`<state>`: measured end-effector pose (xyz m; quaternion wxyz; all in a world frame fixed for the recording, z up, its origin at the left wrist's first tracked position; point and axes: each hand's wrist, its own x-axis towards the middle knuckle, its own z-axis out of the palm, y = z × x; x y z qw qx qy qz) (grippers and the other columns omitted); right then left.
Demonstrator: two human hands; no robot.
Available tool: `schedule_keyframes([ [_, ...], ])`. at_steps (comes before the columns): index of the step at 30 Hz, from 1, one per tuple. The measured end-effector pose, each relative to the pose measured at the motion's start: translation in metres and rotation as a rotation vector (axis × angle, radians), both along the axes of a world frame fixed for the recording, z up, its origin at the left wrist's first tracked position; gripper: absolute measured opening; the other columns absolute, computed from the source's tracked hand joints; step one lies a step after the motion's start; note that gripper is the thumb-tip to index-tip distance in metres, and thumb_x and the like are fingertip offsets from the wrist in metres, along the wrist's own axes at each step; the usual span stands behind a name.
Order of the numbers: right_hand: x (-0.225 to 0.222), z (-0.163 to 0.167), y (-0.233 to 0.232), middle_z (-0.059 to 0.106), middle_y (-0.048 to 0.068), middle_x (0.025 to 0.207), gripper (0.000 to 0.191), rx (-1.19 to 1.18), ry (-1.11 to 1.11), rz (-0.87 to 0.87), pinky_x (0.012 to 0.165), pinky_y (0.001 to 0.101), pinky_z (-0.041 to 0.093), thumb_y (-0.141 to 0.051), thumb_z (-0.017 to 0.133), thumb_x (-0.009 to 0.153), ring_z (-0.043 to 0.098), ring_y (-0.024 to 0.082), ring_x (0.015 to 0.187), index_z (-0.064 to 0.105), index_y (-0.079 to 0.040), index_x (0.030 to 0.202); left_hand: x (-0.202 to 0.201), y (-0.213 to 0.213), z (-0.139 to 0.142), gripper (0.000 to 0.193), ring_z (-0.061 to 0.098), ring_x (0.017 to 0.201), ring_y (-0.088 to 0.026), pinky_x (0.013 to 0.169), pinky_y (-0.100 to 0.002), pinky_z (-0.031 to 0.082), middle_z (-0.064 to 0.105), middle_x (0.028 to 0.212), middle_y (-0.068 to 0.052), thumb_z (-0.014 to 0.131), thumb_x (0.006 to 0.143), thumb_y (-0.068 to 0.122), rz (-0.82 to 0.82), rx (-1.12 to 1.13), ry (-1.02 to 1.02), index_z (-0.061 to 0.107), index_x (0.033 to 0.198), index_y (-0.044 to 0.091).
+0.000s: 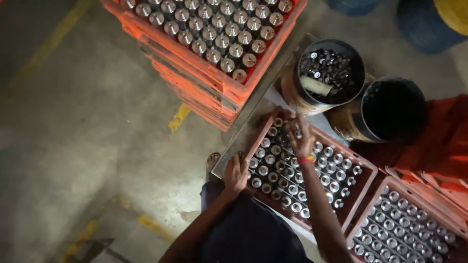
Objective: The person picks up a crate of metal parts, places it on a table, and repeatedly picks up individual parts to inspect and reposition them within the crate. The person also moves a bucket and adjusts the crate position during the task.
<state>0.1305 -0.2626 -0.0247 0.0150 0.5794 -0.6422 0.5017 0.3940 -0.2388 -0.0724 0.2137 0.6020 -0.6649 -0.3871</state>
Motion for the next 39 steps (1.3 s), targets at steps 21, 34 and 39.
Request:
schedule_keyframes([
  [21, 0.033, -0.019, 0.067, 0.068, 0.021, 0.133, 0.059, 0.046, -0.156, -0.159, 0.095, 0.0394, 0.064, -0.008, 0.077, 0.099, 0.071, 0.029, 0.118, 0.051, -0.004, 0.152, 0.007, 0.000, -0.025, 0.055, 0.057, 0.117, -0.048, 0.100, -0.054, 0.046, 0.061, 0.128, -0.030, 0.053, 0.104, 0.040, -0.106, -0.090, 0.113, 0.052, 0.140, -0.001],
  [34, 0.037, -0.030, 0.104, 0.070, 0.018, 0.128, 0.043, 0.124, -0.110, -0.054, 0.100, 0.0477, 0.062, -0.013, 0.077, 0.098, 0.070, 0.030, 0.118, 0.062, -0.012, 0.138, 0.005, 0.001, -0.028, 0.054, 0.059, 0.114, -0.047, 0.097, -0.054, 0.048, 0.063, 0.123, -0.029, 0.056, 0.104, 0.040, -0.100, -0.130, 0.108, 0.053, 0.139, -0.001],
  [39, 0.070, -0.040, 0.106, 0.066, 0.020, 0.132, 0.060, 0.016, -0.138, -0.026, 0.099, 0.0468, 0.061, -0.019, 0.080, 0.097, 0.068, 0.033, 0.120, 0.050, -0.007, 0.147, 0.006, 0.002, -0.027, 0.055, 0.058, 0.114, -0.048, 0.097, -0.055, 0.047, 0.062, 0.124, -0.031, 0.055, 0.105, 0.041, -0.092, -0.089, 0.130, 0.052, 0.140, -0.002],
])
